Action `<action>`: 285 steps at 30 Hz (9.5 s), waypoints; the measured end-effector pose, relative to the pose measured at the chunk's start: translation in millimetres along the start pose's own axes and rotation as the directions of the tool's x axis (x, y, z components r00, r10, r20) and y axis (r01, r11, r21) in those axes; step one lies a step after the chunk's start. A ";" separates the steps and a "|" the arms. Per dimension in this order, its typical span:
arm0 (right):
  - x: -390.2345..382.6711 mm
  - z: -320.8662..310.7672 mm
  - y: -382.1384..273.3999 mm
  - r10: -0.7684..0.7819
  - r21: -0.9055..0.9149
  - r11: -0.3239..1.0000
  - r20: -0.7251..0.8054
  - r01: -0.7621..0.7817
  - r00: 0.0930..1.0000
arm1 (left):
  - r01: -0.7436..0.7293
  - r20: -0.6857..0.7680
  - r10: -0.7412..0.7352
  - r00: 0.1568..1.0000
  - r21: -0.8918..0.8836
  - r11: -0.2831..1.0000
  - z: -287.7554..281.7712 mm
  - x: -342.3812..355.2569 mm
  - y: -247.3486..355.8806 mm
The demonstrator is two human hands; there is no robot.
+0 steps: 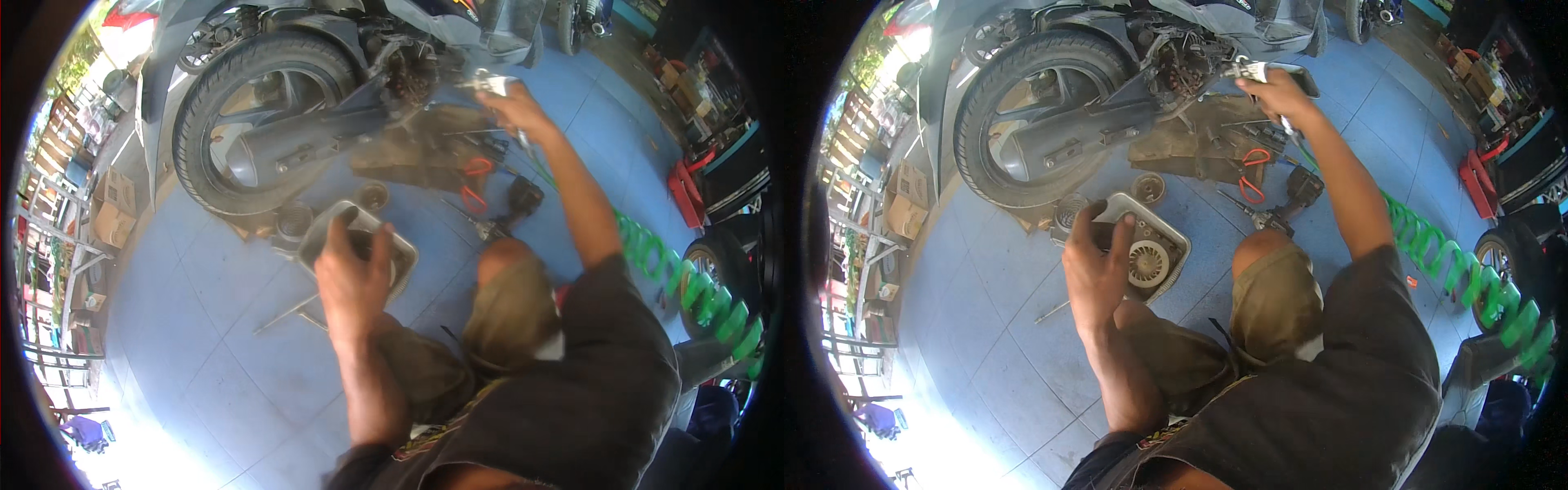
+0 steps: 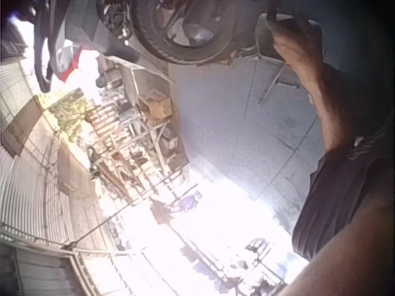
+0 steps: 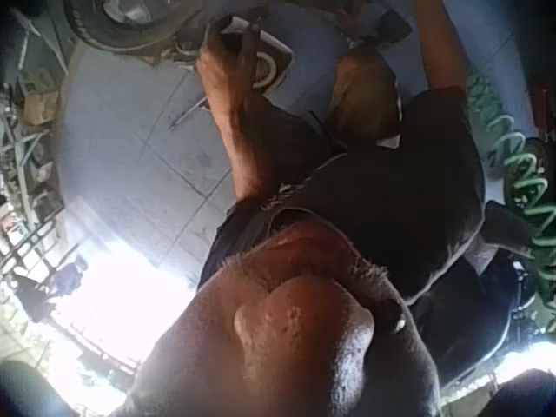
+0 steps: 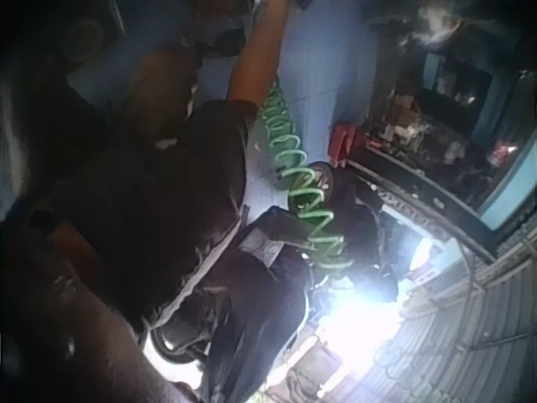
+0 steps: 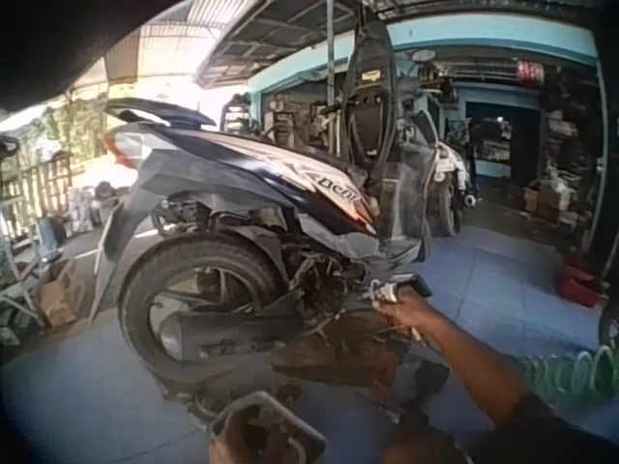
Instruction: Dismantling and cleaning internal components of a motorcycle engine.
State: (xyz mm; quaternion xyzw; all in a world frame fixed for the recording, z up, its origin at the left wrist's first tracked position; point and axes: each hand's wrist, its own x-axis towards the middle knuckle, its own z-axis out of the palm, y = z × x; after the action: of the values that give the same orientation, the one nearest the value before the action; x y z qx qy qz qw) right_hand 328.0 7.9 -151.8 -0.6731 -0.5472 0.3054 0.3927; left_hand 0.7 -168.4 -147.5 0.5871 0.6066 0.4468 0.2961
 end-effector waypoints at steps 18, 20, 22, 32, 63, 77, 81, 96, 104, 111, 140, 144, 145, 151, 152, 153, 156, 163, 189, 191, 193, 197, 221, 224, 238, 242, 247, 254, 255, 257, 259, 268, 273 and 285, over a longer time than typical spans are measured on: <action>213.1 153.1 141.9 -0.127 -0.338 0.941 -0.318 0.013 0.940 | 0.067 0.009 -0.072 0.997 0.240 0.968 19.5 32.5 -19.6; 215.2 171.8 136.9 -0.080 -0.313 0.950 -0.204 0.012 0.976 | 0.101 -0.024 -0.098 0.995 0.271 0.957 14.9 33.1 -27.7; 215.0 180.0 128.1 -0.049 -0.294 0.955 -0.098 0.018 0.994 | 0.152 -0.066 -0.140 0.988 0.229 0.962 9.5 31.6 -31.2; 133.5 147.3 56.9 -0.183 -0.097 0.977 0.086 0.191 0.979 | 0.106 0.010 -0.114 0.993 0.285 0.952 14.8 29.0 -28.0; 157.5 100.2 173.0 -0.021 0.388 0.921 -0.053 0.040 0.998 | -0.042 0.099 -0.066 0.993 0.809 0.586 356.7 365.7 -87.3; 168.1 85.0 157.0 0.042 0.312 0.950 -0.065 -0.020 0.997 | -0.012 0.118 -0.164 0.979 0.843 0.537 311.2 391.0 -58.3; 164.6 97.3 155.0 -0.100 0.102 0.988 -0.165 0.118 0.981 | -0.296 0.345 -0.011 0.939 0.821 0.489 298.1 373.0 -17.7; 92.2 96.7 122.5 -0.104 0.587 0.809 0.187 -0.026 0.977 | -0.269 0.522 -0.076 0.850 0.553 0.789 245.7 348.1 -1.1; 77.2 88.4 113.8 -0.001 0.416 0.909 0.086 -0.035 0.996 | 0.336 0.395 -0.353 0.848 0.113 0.935 267.8 348.5 -17.3; 110.7 84.9 117.7 -0.101 0.224 0.969 -0.018 0.103 0.995 | 0.403 0.418 -0.287 0.862 -0.219 0.889 277.6 349.2 -54.7; 96.7 69.3 133.9 0.121 0.294 0.934 0.278 -0.205 0.953 | 0.173 0.261 -0.064 0.963 -0.419 0.891 310.2 358.4 -107.2; 91.6 76.3 123.4 -0.043 0.244 0.970 0.131 0.010 0.990 | 0.160 0.267 -0.022 0.963 -0.509 0.846 305.8 370.3 -121.8; 91.2 78.9 114.9 -0.069 0.332 0.943 0.199 0.000 0.978 | 0.161 0.309 0.019 0.951 -0.546 0.822 299.1 375.5 -126.6; 113.2 98.4 119.0 -0.223 -0.065 0.974 -0.066 0.219 0.972 | 0.205 0.385 0.028 0.922 -0.549 0.811 316.2 357.2 -115.0; 117.0 97.5 125.1 -0.227 0.036 0.973 -0.011 0.227 0.974 | 0.213 0.398 0.024 0.917 -0.540 0.814 319.5 354.4 -109.7; 112.6 101.5 119.8 -0.235 0.041 0.971 -0.006 0.235 0.972 | 0.207 0.388 0.023 0.921 -0.539 0.816 312.9 356.4 -112.7; 92.4 105.3 105.3 -0.277 -0.001 0.961 0.002 0.277 0.961 | 0.180 0.333 -0.010 0.943 -0.484 0.856 299.0 361.4 -118.4; 76.0 96.5 109.2 0.030 0.226 0.972 0.158 -0.066 0.987 | 0.360 0.334 -0.211 0.919 -0.488 0.795 305.0 344.2 -97.3; 59.5 80.8 124.0 -0.281 0.148 0.948 -0.024 0.282 0.959 | 0.472 0.569 0.006 0.822 -0.687 0.552 305.7 345.4 -97.6; 73.2 70.1 110.8 -0.049 0.490 0.868 0.257 -0.087 0.965 | 0.474 0.556 -0.056 0.829 -0.646 0.598 293.5 359.6 -114.3; 97.2 76.8 116.4 -0.086 0.598 0.801 0.169 -0.033 0.982 | 0.663 0.670 -0.132 0.730 -0.649 0.373 301.1 365.6 -116.5; 113.0 61.8 112.6 0.050 0.422 0.898 0.185 -0.126 0.981 | 0.755 0.766 0.013 0.643 -0.636 0.159 314.8 361.7 -128.6; 138.7 112.7 102.1 -0.369 0.154 0.901 -0.215 0.405 0.904 | 0.571 0.630 0.113 0.769 -0.755 0.322 309.5 361.3 -123.4; 145.2 110.9 115.8 -0.309 0.081 0.946 -0.071 0.314 0.949 | 0.556 0.620 0.088 0.780 -0.750 0.357 326.4 351.2 -129.6; 95.1 98.9 139.1 -0.067 0.263 0.965 0.316 -0.020 0.946 | 0.774 0.730 0.482 0.484 -0.614 0.152 321.2 364.3 -139.2; 104.5 101.3 151.4 -0.098 0.140 0.986 0.087 0.086 0.991 | 0.517 0.600 0.068 0.797 -0.736 0.436 339.9 342.7 -120.4; 91.4 109.4 132.0 -0.191 0.278 0.941 -0.030 0.192 0.981 | 0.497 0.515 -0.135 0.846 -0.672 0.550 306.5 354.1 -138.5; 126.3 98.2 147.0 0.060 0.627 0.773 0.075 -0.094 0.995 | 0.566 0.517 -0.237 0.822 -0.702 0.431 297.3 319.6 -59.4; 128.5 102.1 146.3 0.064 0.627 0.773 0.068 -0.092 0.996 | 0.582 0.511 -0.281 0.812 -0.678 0.450 290.5 311.9 -48.1; 134.4 116.1 146.9 -0.038 0.554 0.832 0.037 0.011 0.999 | 0.594 0.503 -0.318 0.804 -0.653 0.469 272.1 307.1 -33.6; 146.3 129.4 147.5 -0.141 0.439 0.890 0.014 0.121 0.990 | 0.487 0.386 -0.320 0.865 -0.493 0.721 246.3 308.9 -24.5; 165.8 147.5 118.4 -0.327 -0.064 0.943 -0.015 0.326 0.945 | 0.283 0.174 -0.223 0.959 -0.555 0.782 198.8 332.1 -0.3; 181.0 151.0 126.1 -0.417 -0.237 0.873 0.091 0.426 0.904 | 0.332 0.174 -0.295 0.939 -0.674 0.660 197.9 338.0 -23.2; 194.0 160.2 101.9 -0.317 -0.537 0.765 0.167 0.355 0.934 | 0.294 -0.069 -0.431 0.900 -0.635 0.714 192.3 321.3 -44.8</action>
State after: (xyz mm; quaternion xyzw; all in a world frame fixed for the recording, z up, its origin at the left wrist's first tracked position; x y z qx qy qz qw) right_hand 285.6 219.0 -317.1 -0.6387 -0.7364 0.0790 0.2086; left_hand 107.1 186.9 -216.0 0.2774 0.5611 0.6106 0.4852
